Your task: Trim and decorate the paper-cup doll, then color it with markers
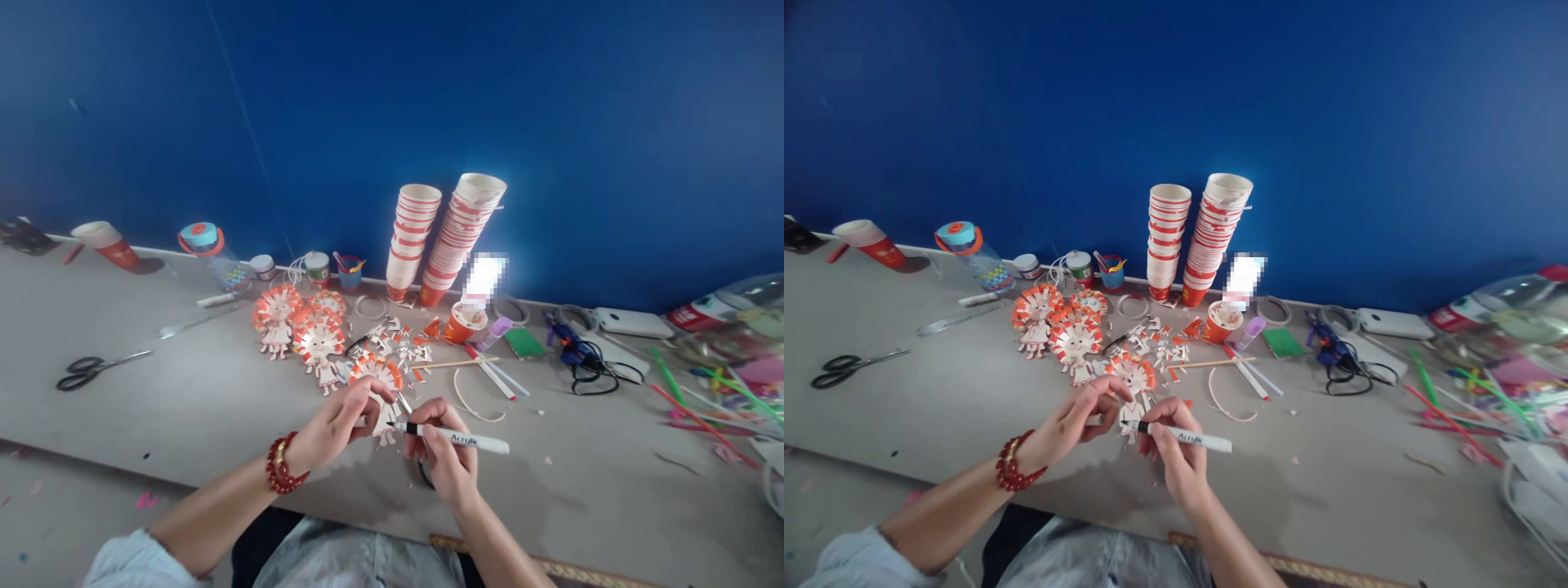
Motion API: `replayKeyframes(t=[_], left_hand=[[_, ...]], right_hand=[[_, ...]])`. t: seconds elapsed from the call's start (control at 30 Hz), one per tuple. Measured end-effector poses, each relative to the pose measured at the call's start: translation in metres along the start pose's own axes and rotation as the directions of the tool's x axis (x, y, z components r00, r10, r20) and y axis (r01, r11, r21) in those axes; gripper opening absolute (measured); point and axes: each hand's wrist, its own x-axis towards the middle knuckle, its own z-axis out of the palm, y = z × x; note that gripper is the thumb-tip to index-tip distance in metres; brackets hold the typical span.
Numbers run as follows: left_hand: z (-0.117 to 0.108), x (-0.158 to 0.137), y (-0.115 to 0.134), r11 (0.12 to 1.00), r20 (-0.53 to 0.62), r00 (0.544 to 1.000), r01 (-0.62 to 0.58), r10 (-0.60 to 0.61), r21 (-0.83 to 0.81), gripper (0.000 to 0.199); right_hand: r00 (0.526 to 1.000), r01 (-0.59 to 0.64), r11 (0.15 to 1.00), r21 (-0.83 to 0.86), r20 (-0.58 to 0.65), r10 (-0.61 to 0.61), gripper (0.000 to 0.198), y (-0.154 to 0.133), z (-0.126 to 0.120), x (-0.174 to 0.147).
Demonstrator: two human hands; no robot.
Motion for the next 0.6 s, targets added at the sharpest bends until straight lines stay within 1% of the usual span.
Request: replayKeyframes(t=[0.07,0.13,0.27,0.33,0.4,0.47,0.53,0.6], left_hand=[[0.008,0.003,-0.001,0.996,0.028,0.999,0.022,-0.020,-0.088,0.056],[0.013,0.005,0.000,0.991,0.051,0.997,0.059,-0.053,-0.120,0.058],[0.021,0.004,0.002,0.989,0.095,0.991,0.101,-0.091,-0.109,0.059],[0.025,0.003,0.002,0.994,0.122,0.991,0.069,-0.059,-0.082,0.061],[0.029,0.003,0.000,0.999,0.085,0.996,-0.039,0.039,0.009,0.061],[0.032,0.005,-0.002,0.982,-0.005,0.989,-0.149,0.151,0.118,0.059],[0.036,0.006,-0.003,0.971,-0.088,0.975,-0.188,0.203,0.150,0.055],[0.040,0.007,-0.004,0.975,-0.137,0.969,-0.189,0.204,0.115,0.054]], right_hand=[[1.000,-0.022,1.000,-0.010,0.015,0.022,0.026,-0.008,0.004,-0.003],[1.000,-0.028,0.999,-0.029,0.013,0.028,0.028,-0.014,0.006,-0.005],[0.999,-0.019,0.999,-0.049,0.025,0.021,0.023,-0.017,0.007,-0.008],[0.998,-0.025,0.997,-0.076,0.047,0.028,0.022,-0.016,0.008,-0.009],[0.997,-0.024,0.992,-0.127,0.075,0.034,0.024,-0.014,0.010,-0.011],[0.994,-0.018,0.984,-0.178,0.106,0.038,0.031,-0.011,0.013,-0.014],[0.989,-0.033,0.980,-0.197,0.134,0.060,0.038,-0.007,0.016,-0.017],[0.987,-0.067,0.983,-0.170,0.132,0.090,0.042,-0.004,0.019,-0.018]])
